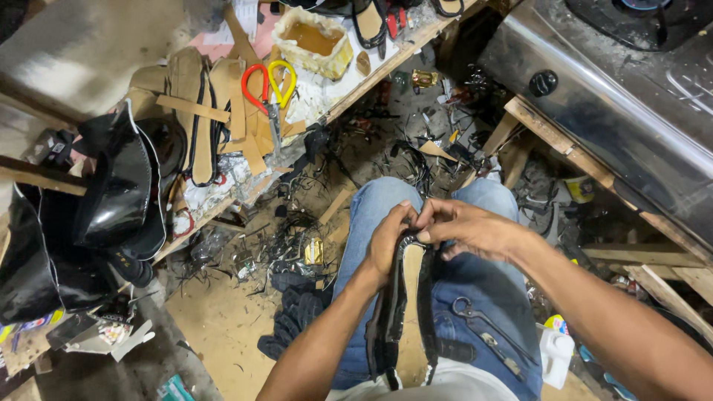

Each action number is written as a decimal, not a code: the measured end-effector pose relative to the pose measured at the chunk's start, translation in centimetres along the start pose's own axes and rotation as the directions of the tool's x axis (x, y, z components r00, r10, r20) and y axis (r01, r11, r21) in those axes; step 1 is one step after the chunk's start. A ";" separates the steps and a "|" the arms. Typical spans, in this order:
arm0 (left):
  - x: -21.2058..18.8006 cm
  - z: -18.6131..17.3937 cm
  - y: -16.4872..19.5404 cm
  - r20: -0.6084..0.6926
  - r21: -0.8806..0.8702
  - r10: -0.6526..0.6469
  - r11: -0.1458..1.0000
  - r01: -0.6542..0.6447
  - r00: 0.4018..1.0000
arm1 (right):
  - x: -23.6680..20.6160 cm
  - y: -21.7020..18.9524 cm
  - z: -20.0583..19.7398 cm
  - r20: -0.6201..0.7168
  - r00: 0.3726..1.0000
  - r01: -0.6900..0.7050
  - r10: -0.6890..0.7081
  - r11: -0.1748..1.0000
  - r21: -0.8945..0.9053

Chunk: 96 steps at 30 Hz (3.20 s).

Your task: The person sits on the floor and uses pliers to trim and adjust the edges of a black high-heeled shoe. They repeatedly pull at the shoe's upper and sole, then place the shoe on a nearby shelf and pick up another shoe to continue the process.

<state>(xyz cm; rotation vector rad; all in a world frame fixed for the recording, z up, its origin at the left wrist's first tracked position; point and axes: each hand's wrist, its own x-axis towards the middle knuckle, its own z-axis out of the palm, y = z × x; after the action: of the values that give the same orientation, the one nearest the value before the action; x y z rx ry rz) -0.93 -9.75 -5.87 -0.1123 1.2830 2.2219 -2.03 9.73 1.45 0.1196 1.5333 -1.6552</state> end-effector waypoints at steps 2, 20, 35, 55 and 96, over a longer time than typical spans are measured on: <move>0.0 -0.2 0.0 -0.008 -0.004 -0.010 1.000 0.010 1.000 | 0.0 -0.4 0.7 0.014 0.998 0.070 -0.069 0.991 -0.111; -0.5 -0.1 0.7 -0.046 -0.015 -0.103 0.995 0.103 0.994 | -1.1 5.5 3.6 -0.179 0.965 0.254 -0.192 0.849 0.463; -0.5 0.3 1.0 -0.093 0.119 -0.035 0.992 0.046 0.995 | -0.8 6.5 6.4 -0.454 0.867 0.385 -0.207 0.856 0.344; 0.2 0.3 0.0 -0.144 0.152 -0.074 0.984 0.096 0.987 | -0.7 4.7 5.2 -0.406 0.838 0.347 -0.363 0.931 -0.116; -3.8 -2.1 2.5 0.247 0.378 0.018 0.919 -0.113 0.969 | -0.4 7.7 4.5 -0.218 0.956 0.292 -0.196 0.703 0.649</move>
<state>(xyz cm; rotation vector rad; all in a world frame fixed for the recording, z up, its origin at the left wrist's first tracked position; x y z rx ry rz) 0.59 -14.04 -3.73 0.3458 1.5776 1.9150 5.14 7.00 -3.14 0.4399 0.9803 -2.4139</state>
